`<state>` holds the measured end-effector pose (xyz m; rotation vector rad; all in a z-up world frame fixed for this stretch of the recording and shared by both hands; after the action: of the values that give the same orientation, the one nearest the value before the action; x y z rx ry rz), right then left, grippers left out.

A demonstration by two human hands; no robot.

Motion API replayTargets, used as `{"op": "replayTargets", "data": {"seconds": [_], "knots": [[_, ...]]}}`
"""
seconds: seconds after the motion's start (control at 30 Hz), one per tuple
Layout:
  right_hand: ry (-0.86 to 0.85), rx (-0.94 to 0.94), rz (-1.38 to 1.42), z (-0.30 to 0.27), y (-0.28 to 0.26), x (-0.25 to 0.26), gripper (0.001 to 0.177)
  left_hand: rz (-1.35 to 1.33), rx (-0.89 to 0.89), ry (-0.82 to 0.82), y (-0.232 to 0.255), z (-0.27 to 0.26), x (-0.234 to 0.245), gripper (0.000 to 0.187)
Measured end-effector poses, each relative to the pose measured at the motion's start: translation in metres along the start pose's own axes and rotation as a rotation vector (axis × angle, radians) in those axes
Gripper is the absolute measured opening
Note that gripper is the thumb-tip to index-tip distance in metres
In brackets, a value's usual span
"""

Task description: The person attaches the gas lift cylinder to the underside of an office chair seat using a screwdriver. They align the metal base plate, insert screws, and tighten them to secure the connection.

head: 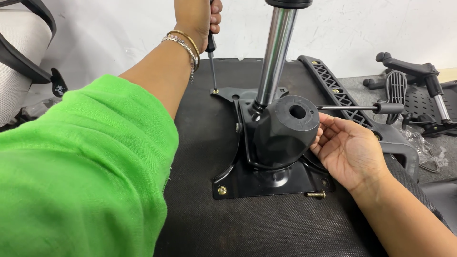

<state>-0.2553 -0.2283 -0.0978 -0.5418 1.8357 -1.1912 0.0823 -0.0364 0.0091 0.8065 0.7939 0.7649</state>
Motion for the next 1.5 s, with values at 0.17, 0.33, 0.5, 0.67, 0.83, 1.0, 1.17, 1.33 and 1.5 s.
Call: {"op": "replayTargets", "data": {"seconds": [0.17, 0.33, 0.5, 0.67, 0.83, 1.0, 1.17, 1.33, 1.5], "knots": [[-0.007, 0.001, -0.004, 0.0, -0.001, -0.001, 0.033, -0.001, 0.043, -0.033, -0.006, 0.005, 0.003, 0.028], [0.009, -0.012, -0.012, -0.002, -0.001, -0.005, 0.032, -0.044, 0.078, -0.112, -0.009, 0.01, 0.005, 0.028], [0.038, -0.021, -0.021, -0.004, -0.003, -0.008, 0.032, -0.062, 0.094, -0.172, -0.011, 0.011, 0.005, 0.028], [0.06, -0.028, -0.026, -0.007, -0.003, -0.01, 0.033, -0.039, 0.091, -0.231, -0.009, 0.012, 0.005, 0.029], [0.041, -0.012, -0.034, -0.007, -0.004, -0.013, 0.032, -0.041, 0.084, -0.308, -0.011, 0.013, 0.006, 0.03], [0.048, -0.011, -0.046, -0.005, -0.003, -0.009, 0.032, -0.112, 0.079, -0.307, -0.01, 0.013, 0.002, 0.03], [-0.003, 0.01, -0.032, -0.002, -0.001, -0.005, 0.029, 0.107, -0.029, -0.169, -0.002, -0.002, -0.006, 0.029], [-0.013, 0.011, -0.004, 0.001, 0.002, 0.002, 0.027, 0.541, -0.041, 0.125, 0.005, -0.002, -0.004, 0.03], [-0.07, 0.02, 0.01, 0.0, 0.002, -0.001, 0.026, 0.883, -0.086, 0.246, 0.001, -0.005, -0.011, 0.028]]}}
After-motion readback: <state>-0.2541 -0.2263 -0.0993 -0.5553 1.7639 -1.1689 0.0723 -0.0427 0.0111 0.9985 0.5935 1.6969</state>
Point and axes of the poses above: each hand's wrist, its own z-axis towards the middle knuckle, its own x-axis out of the back of the hand, y = z × x, the point moved 6 cm from there along z, towards the middle knuckle, and after that the axes turned 2 degrees about y, right-handed, at the moved point
